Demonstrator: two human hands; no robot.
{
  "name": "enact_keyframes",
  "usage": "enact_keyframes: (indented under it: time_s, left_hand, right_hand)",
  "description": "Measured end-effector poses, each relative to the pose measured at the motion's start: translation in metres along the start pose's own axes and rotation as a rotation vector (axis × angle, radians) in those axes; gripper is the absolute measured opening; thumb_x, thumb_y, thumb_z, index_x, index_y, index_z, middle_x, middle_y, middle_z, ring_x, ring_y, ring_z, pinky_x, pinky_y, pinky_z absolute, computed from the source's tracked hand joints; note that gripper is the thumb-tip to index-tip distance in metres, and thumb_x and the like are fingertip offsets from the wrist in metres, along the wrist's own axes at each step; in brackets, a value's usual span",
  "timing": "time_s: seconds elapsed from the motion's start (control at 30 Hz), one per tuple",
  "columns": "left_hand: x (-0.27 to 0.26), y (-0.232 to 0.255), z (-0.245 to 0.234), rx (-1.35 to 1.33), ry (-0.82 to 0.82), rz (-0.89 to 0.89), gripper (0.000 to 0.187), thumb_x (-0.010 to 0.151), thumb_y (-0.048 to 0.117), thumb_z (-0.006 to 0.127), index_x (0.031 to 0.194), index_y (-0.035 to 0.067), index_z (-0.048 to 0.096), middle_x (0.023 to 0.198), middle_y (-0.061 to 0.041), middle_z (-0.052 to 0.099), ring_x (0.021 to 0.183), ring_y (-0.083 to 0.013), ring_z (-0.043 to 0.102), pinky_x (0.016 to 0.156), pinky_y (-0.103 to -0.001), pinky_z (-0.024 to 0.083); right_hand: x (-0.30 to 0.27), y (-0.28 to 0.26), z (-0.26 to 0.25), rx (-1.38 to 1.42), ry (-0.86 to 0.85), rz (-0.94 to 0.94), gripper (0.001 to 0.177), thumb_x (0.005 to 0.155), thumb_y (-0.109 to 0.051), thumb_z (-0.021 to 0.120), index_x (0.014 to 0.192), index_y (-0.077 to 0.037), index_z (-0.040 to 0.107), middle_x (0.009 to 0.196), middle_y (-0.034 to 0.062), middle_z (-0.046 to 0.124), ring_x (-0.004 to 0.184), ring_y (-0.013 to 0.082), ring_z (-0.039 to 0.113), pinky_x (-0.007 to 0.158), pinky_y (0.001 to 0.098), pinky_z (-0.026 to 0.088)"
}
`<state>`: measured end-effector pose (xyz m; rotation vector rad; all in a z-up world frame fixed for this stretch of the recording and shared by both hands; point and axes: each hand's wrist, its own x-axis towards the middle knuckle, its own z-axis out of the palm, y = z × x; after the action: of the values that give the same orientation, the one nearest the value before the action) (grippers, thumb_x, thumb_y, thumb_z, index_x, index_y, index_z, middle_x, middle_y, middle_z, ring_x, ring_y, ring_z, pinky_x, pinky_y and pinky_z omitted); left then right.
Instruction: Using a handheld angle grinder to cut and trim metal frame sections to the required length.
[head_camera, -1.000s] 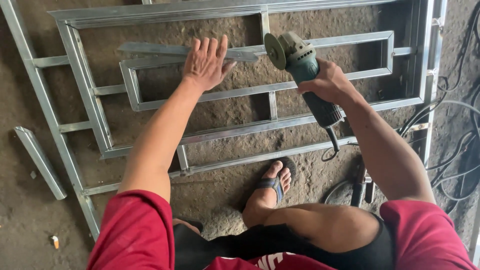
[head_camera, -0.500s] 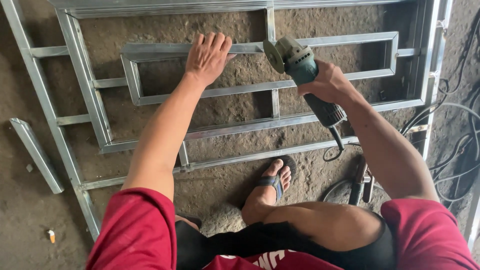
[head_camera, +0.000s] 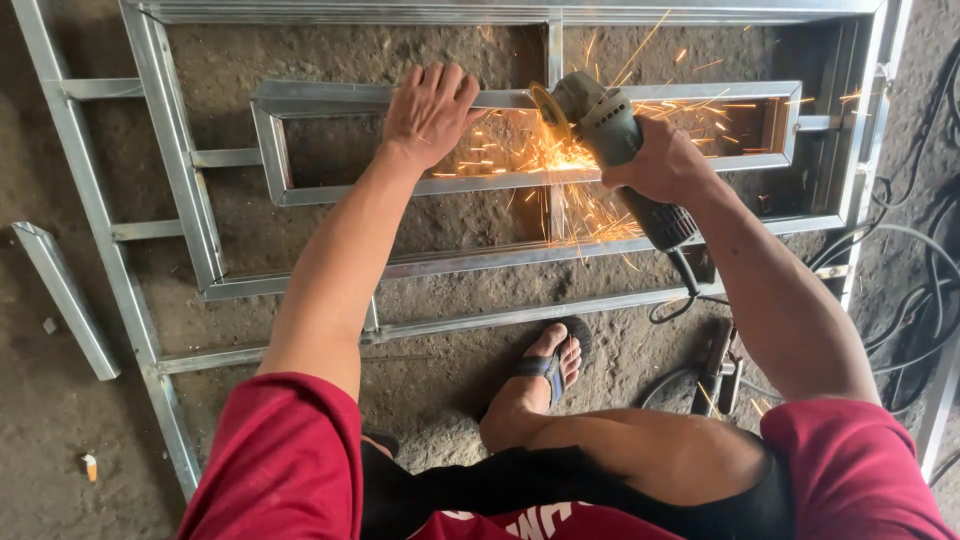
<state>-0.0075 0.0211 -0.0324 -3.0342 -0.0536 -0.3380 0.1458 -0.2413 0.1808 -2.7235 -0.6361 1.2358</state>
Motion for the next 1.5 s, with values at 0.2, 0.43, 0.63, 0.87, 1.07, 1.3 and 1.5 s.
enact_keyframes:
  time_s: [0.2,0.43,0.63,0.87,1.07,1.3,1.5]
  left_hand:
    - [0.000,0.001,-0.005,0.069,-0.002,0.000,0.051,0.114,0.061,0.040,0.124,0.015,0.057,0.110,-0.007,0.061,0.086,-0.0212,0.057,0.080,-0.038,0.050]
    - [0.001,0.001,-0.009,0.049,-0.044,0.023,0.050,0.114,0.058,0.039,0.127,0.014,0.058,0.114,-0.009,0.059,0.090,-0.0226,0.057,0.074,-0.037,0.052]
    - [0.000,0.001,-0.010,0.106,0.064,0.003,0.048,0.110,0.062,0.049,0.120,0.016,0.059,0.108,-0.006,0.060,0.086,-0.0207,0.057,0.075,-0.035,0.051]
    - [-0.001,0.002,-0.007,0.086,0.058,0.005,0.049,0.107,0.061,0.056,0.123,0.015,0.060,0.112,-0.008,0.061,0.089,-0.0218,0.058,0.077,-0.037,0.051]
    - [0.000,0.002,-0.011,0.052,0.085,-0.005,0.050,0.106,0.060,0.059,0.121,0.013,0.060,0.113,-0.010,0.064,0.089,-0.0224,0.060,0.079,-0.037,0.054]
    - [0.000,0.002,-0.009,0.062,0.085,-0.005,0.047,0.107,0.060,0.057,0.118,0.015,0.059,0.109,-0.008,0.062,0.087,-0.0212,0.058,0.077,-0.036,0.051]
    - [0.000,0.002,-0.004,0.035,0.048,-0.001,0.046,0.110,0.058,0.052,0.121,0.015,0.059,0.110,-0.008,0.062,0.087,-0.0215,0.058,0.077,-0.037,0.051]
  right_hand:
    - [0.006,-0.003,-0.006,-0.063,0.010,-0.007,0.056,0.065,-0.023,0.078,0.115,-0.007,0.060,0.097,0.0149,0.067,0.082,0.0304,0.063,0.064,0.0418,0.051]
    - [0.014,0.006,-0.006,-0.011,-0.013,-0.010,0.053,0.064,-0.019,0.082,0.111,-0.003,0.064,0.093,0.0157,0.069,0.077,0.0294,0.064,0.063,0.0402,0.050]
    - [0.011,-0.007,-0.014,-0.014,-0.017,0.043,0.055,0.065,-0.021,0.081,0.117,-0.012,0.064,0.097,0.0128,0.068,0.083,0.0282,0.063,0.070,0.0413,0.051]
    - [0.021,0.003,-0.014,-0.106,-0.008,-0.038,0.057,0.066,-0.021,0.083,0.116,-0.002,0.064,0.099,0.0182,0.070,0.085,0.0326,0.065,0.071,0.0440,0.053]
    - [0.020,0.005,-0.013,-0.034,-0.034,-0.077,0.036,0.074,-0.013,0.082,0.105,-0.007,0.065,0.089,0.0120,0.072,0.079,0.0245,0.069,0.068,0.0371,0.054]
    - [0.028,0.005,-0.016,-0.155,-0.014,-0.037,0.063,0.064,-0.028,0.083,0.120,-0.007,0.062,0.100,0.0157,0.069,0.085,0.0310,0.064,0.068,0.0425,0.050]
    - [0.026,0.008,-0.014,-0.143,-0.001,-0.065,0.062,0.065,-0.026,0.082,0.120,-0.005,0.063,0.100,0.0160,0.068,0.087,0.0305,0.064,0.072,0.0423,0.051]
